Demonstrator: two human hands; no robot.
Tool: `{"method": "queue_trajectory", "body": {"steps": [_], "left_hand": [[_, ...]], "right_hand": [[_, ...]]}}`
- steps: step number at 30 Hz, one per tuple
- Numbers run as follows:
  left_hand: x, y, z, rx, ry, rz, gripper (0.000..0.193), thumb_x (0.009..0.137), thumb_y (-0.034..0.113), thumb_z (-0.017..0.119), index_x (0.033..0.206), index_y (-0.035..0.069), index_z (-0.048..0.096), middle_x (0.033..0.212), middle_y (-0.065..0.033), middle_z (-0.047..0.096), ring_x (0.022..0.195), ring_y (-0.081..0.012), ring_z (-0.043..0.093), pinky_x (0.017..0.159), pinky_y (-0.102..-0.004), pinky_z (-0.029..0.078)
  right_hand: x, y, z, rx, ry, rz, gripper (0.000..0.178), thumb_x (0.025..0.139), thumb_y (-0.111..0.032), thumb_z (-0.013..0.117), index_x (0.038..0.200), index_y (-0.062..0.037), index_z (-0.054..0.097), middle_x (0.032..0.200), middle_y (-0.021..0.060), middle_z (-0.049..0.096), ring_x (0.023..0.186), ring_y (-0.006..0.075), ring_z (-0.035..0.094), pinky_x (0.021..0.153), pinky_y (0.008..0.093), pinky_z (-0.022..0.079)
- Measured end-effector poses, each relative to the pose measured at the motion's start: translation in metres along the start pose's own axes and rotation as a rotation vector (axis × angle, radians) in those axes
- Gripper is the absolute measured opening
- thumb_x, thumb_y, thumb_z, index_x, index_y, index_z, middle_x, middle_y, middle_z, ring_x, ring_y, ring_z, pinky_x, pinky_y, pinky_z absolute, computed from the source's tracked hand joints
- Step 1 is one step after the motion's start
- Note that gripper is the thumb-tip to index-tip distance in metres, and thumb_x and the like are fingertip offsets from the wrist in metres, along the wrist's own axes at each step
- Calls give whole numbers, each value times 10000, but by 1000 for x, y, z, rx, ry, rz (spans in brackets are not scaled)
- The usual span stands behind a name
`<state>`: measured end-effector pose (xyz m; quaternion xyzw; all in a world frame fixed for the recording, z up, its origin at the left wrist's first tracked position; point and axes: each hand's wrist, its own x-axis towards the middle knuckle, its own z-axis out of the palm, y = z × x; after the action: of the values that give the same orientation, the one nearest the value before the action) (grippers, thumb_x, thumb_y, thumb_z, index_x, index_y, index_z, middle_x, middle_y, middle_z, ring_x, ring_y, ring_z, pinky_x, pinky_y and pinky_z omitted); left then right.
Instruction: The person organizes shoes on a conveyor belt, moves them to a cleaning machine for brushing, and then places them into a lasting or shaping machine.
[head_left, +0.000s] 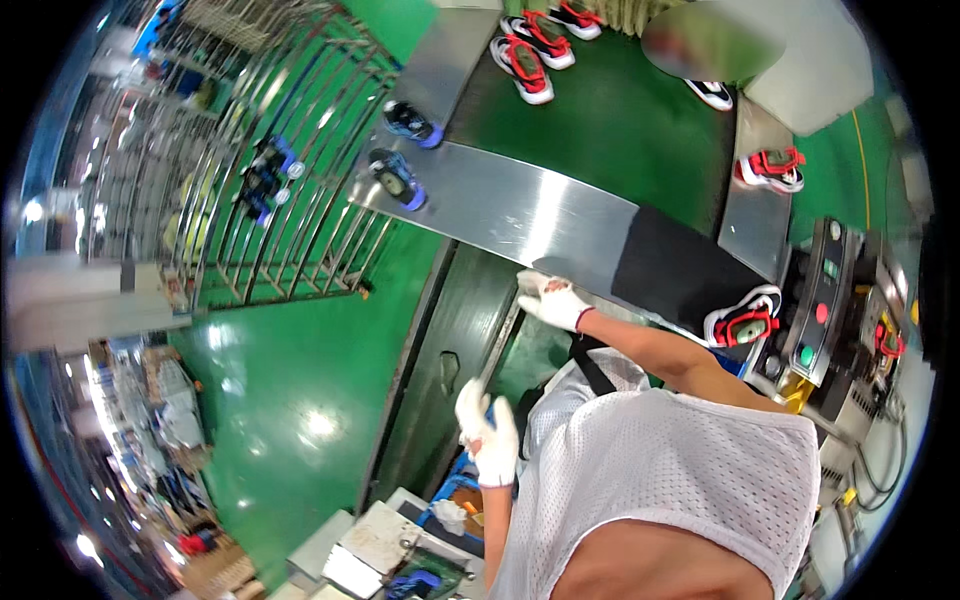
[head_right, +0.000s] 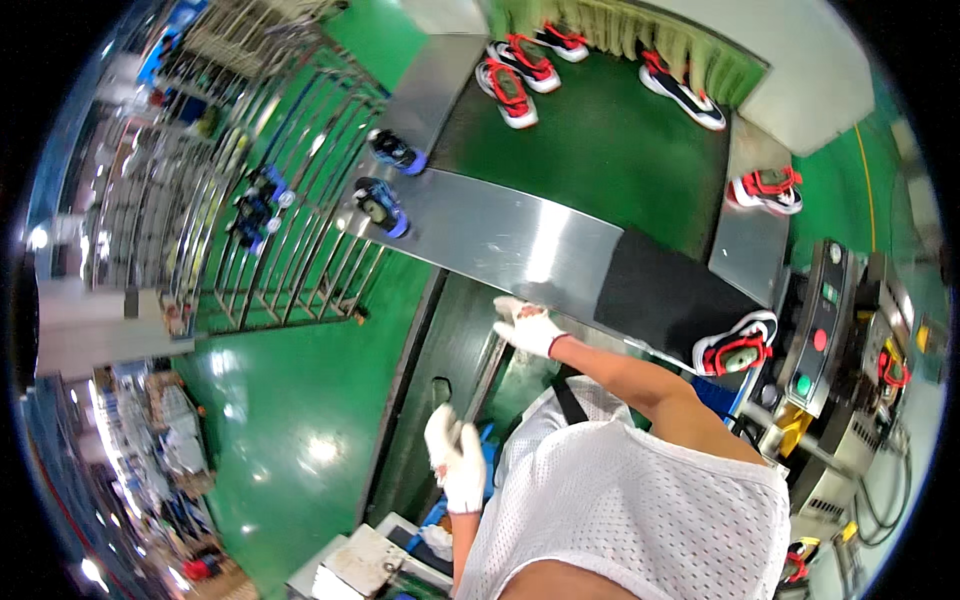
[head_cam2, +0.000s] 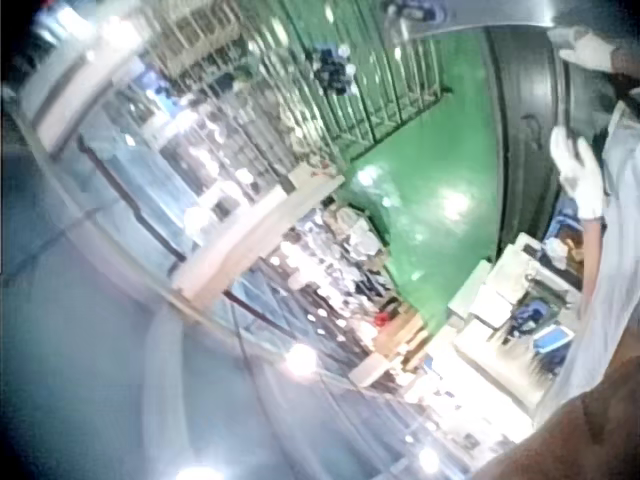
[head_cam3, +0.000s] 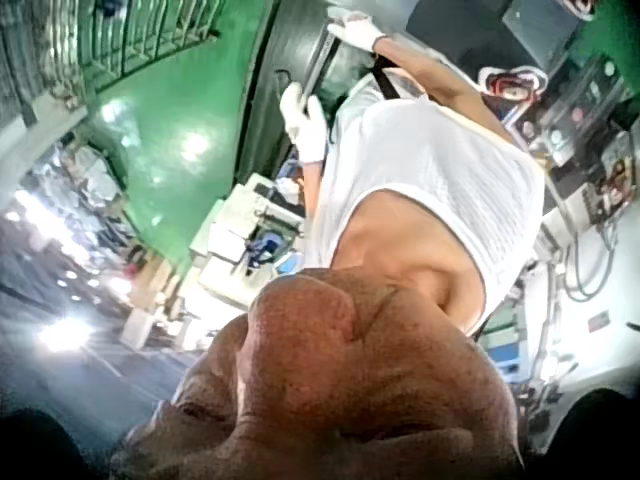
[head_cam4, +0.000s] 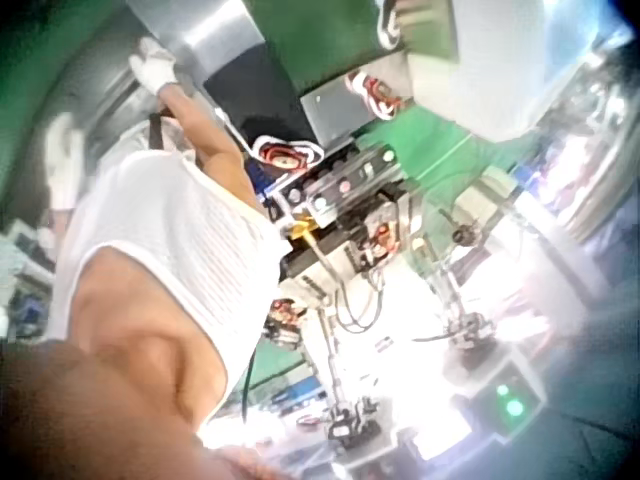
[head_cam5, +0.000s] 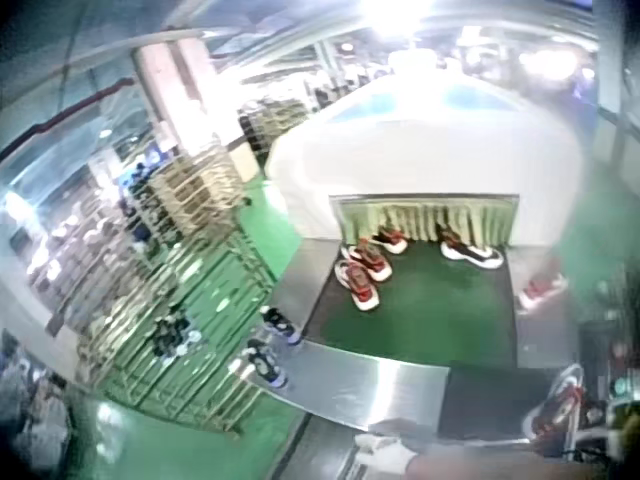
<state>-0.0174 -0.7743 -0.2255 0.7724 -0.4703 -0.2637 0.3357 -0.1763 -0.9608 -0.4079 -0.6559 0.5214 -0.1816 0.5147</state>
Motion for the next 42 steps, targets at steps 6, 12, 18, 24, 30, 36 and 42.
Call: {"method": "queue_trajectory", "body": {"steps": [6, 12, 18, 24, 30, 36, 42], "left_hand": [[72, 9, 42, 141, -361, 220, 418, 948, 50, 644, 1351, -18, 552, 1319, -181, 574, 1142, -279, 633, 980, -390, 534], [116, -28, 84, 223, -688, 214, 432, 946, 101, 661, 1349, -9, 551, 1299, -173, 576, 1111, -271, 644, 967, -374, 531], [121, -44, 133, 310, -922, 399, 406, 947, 115, 644, 1325, -5, 559, 1310, -191, 572, 1107, -311, 642, 958, -387, 542], [111, -36, 151, 300, -1021, 366, 404, 943, 119, 643, 1325, 18, 562, 1311, -202, 570, 1122, -335, 629, 976, -395, 523], [138, -19, 175, 406, -854, 408, 425, 932, 223, 625, 1294, 2, 597, 1306, -224, 589, 1188, -364, 603, 1037, -419, 479], [158, -7, 217, 283, -743, 414, 385, 938, 186, 657, 1270, -3, 613, 1244, -216, 632, 1149, -352, 636, 1000, -405, 500], [201, 5, 263, 308, -770, 368, 466, 938, 233, 657, 1344, 20, 572, 1305, -209, 610, 1217, -351, 610, 1037, -425, 485]], "right_hand": [[-28, 19, -48, 296, 384, 142, 512, 942, -357, 670, 1361, -72, 590, 1269, 177, 683, 1124, 330, 684, 992, 398, 516], [-99, 33, -66, 719, 749, 233, 507, 974, -114, 660, 1426, 37, 488, 1378, 214, 619, 1294, 289, 607, 1085, 378, 497], [-153, 58, -50, 1023, 1018, 410, 546, 1007, -72, 618, 1496, 48, 406, 1485, 246, 519, 1368, 304, 537, 1120, 381, 465], [-147, 59, -46, 1122, 1035, 389, 556, 1016, -110, 629, 1502, 39, 403, 1476, 238, 532, 1341, 299, 559, 1081, 385, 495], [-139, 76, -81, 1110, 799, 427, 562, 997, -142, 642, 1490, 27, 433, 1445, 232, 568, 1294, 265, 596, 990, 335, 544], [-174, 77, -154, 840, 676, 504, 599, 976, -192, 663, 1488, 31, 446, 1442, 220, 581, 1249, 262, 628, 906, 346, 577], [-206, 59, -182, 869, 839, 627, 578, 984, -182, 657, 1480, 33, 454, 1446, 219, 577, 1259, 270, 623, 912, 339, 574]]}}
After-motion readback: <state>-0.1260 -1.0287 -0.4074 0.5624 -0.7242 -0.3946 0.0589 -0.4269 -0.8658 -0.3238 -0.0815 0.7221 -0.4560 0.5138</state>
